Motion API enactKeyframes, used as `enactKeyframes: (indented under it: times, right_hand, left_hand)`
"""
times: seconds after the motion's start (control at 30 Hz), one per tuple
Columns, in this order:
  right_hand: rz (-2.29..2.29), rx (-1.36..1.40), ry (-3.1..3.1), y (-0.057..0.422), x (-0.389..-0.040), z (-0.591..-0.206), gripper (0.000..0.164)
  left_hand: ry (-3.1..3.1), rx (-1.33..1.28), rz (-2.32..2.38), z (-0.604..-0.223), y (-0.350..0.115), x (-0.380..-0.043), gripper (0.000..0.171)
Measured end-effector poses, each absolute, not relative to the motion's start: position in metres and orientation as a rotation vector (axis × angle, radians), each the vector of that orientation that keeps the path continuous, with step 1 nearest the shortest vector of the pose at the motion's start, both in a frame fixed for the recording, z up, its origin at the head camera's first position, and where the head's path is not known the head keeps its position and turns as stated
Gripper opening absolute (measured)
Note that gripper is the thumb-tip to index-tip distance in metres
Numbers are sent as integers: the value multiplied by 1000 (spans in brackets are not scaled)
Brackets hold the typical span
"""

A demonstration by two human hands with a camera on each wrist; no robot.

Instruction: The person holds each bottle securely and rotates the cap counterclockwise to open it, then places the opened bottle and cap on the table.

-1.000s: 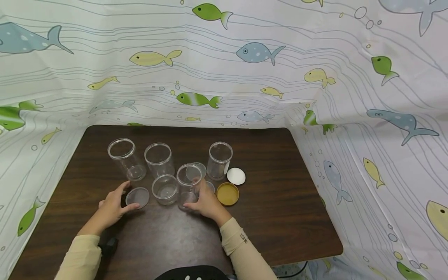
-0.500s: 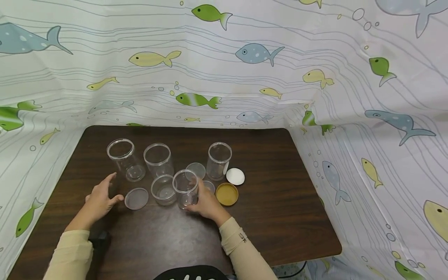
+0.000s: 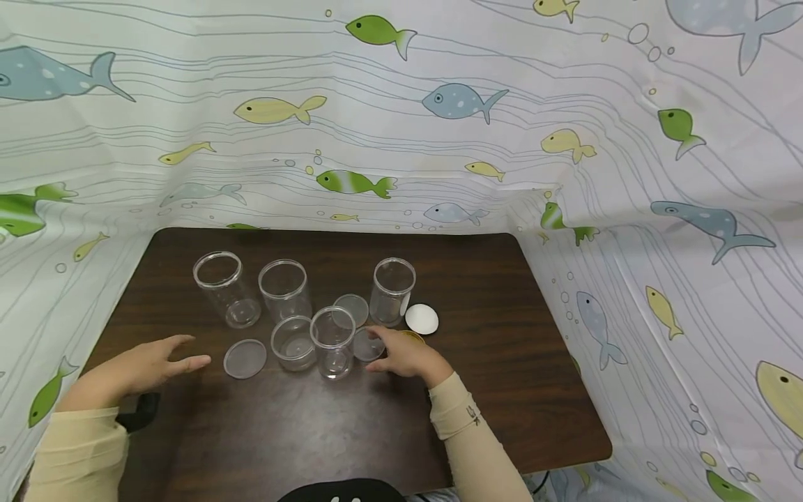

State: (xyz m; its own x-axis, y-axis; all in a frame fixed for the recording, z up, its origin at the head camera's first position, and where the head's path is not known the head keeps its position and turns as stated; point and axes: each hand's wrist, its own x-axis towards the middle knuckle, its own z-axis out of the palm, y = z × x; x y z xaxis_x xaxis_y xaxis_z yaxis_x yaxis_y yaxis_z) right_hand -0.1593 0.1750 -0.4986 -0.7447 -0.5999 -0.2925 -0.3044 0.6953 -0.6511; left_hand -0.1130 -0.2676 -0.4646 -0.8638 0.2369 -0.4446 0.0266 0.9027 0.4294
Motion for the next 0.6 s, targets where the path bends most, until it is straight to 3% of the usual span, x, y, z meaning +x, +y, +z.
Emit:
enactKeyframes:
  times: [0.27, 0.6]
  right_hand:
    - [-682, -773, 2352, 186, -178, -464, 37]
    - [-617, -707, 2391, 187, -205, -422, 32]
  left_hand:
    - [2584, 389, 623, -422, -234, -127, 78]
    - [2569, 591, 665, -393, -194, -155, 64]
